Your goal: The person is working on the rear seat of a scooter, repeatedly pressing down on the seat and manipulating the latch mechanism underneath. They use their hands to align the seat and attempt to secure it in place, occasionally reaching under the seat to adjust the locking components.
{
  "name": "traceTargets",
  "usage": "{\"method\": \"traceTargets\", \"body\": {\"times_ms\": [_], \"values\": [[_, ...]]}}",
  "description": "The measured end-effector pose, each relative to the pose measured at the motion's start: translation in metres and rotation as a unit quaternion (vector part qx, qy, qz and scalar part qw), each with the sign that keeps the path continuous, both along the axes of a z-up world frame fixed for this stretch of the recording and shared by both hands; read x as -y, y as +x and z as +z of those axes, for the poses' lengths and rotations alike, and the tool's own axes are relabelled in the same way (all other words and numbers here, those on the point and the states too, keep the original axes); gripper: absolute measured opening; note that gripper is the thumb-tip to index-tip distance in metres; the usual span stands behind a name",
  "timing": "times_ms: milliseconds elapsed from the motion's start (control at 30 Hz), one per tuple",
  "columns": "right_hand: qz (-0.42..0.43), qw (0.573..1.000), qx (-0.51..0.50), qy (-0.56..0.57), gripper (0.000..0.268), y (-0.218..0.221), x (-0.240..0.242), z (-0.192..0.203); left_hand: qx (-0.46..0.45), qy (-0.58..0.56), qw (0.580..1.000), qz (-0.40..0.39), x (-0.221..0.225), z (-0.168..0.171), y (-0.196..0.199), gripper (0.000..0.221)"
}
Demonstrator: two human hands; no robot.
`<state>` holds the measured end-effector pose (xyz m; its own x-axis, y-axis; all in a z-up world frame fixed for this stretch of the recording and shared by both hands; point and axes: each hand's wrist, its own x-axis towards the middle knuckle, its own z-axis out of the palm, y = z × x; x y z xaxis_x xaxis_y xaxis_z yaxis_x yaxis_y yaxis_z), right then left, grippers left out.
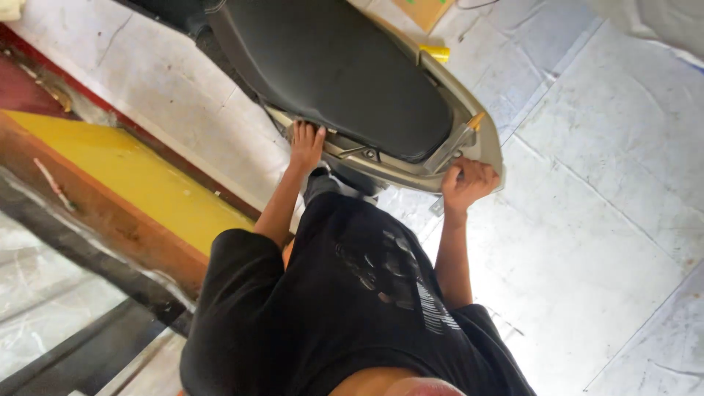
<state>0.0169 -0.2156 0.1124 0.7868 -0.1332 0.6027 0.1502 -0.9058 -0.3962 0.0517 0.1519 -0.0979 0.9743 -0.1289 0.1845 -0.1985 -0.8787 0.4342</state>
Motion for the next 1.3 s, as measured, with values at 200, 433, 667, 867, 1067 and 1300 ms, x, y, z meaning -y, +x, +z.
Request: {"method": "traceTargets", "body": {"times_ms": [200,433,667,867,1067,1300], "values": [[-0.003,1.0,-0.021,-0.023,0.012,0.004,0.0,0.016,0.025,-0.067,0.995,-0.075,0.083,0.04,-0.034,0.058],[-0.001,1.0,-0.007,-0.031,0.015,0.003,-0.003,0.014,0.038,-0.146,0.989,-0.004,0.057,0.063,-0.026,0.038],[-0.043,0.998,0.0,-0.049,0.015,0.006,-0.005,0.009,0.004,-0.269,0.949,0.165,0.035,0.025,-0.006,0.049],[-0.022,0.999,0.005,-0.043,0.012,0.007,0.002,0.008,-0.132,-0.193,0.97,0.06,0.08,0.054,-0.025,0.074],[-0.02,0.999,0.014,-0.023,0.011,0.006,0.008,-0.011,-0.108,-0.214,0.97,0.044,0.03,0.045,-0.017,0.068],[0.003,0.999,0.0,-0.054,0.012,0.004,0.007,-0.002,-0.095,-0.128,0.967,0.197,0.039,0.022,0.016,0.08]]}}
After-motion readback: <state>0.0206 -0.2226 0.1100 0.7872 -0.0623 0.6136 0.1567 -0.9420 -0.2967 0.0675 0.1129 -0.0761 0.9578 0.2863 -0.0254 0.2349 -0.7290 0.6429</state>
